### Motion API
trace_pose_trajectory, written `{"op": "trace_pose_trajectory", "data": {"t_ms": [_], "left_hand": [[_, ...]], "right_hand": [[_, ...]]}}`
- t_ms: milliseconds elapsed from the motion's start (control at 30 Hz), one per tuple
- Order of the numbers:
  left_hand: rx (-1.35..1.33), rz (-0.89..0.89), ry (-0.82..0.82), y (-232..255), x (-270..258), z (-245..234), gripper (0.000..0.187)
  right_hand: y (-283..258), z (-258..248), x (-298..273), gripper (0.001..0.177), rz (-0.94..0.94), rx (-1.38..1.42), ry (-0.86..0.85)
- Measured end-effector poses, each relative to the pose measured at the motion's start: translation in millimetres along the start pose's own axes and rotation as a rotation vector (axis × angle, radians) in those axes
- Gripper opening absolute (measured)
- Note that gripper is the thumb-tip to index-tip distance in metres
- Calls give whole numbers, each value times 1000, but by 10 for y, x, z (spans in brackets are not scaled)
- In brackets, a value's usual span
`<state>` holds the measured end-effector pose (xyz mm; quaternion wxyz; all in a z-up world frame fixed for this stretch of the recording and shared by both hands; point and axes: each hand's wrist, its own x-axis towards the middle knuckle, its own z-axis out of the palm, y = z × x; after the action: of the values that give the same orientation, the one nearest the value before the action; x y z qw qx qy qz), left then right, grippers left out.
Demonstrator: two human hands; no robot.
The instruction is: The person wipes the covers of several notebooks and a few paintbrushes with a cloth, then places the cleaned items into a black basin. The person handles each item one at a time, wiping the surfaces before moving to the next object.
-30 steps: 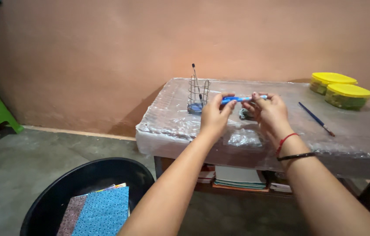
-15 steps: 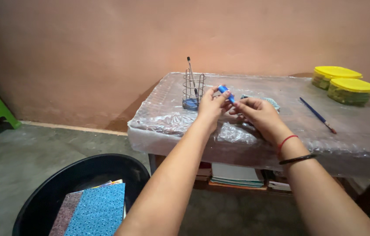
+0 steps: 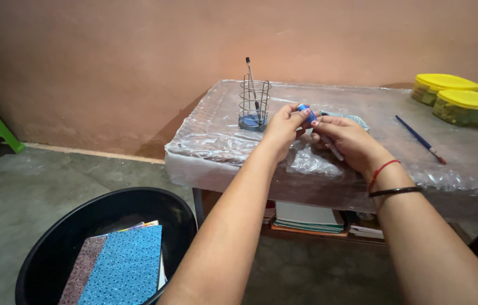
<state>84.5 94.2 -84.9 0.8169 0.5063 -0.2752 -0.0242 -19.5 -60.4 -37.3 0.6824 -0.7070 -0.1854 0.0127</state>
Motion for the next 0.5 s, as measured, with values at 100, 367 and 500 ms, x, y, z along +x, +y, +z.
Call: {"op": "trace_pose_trajectory", "data": {"t_ms": [100, 367, 500], "left_hand": [[-99, -17, -11, 3, -4, -12, 25], [-137, -95, 40, 231, -139, 55, 18], [-156, -69, 50, 196, -120, 68, 20]], "right_hand": [[20, -39, 5, 20, 6, -1, -3], [155, -82, 82, 26, -18, -135, 74], [130, -14, 67, 27, -55, -216, 102]]}}
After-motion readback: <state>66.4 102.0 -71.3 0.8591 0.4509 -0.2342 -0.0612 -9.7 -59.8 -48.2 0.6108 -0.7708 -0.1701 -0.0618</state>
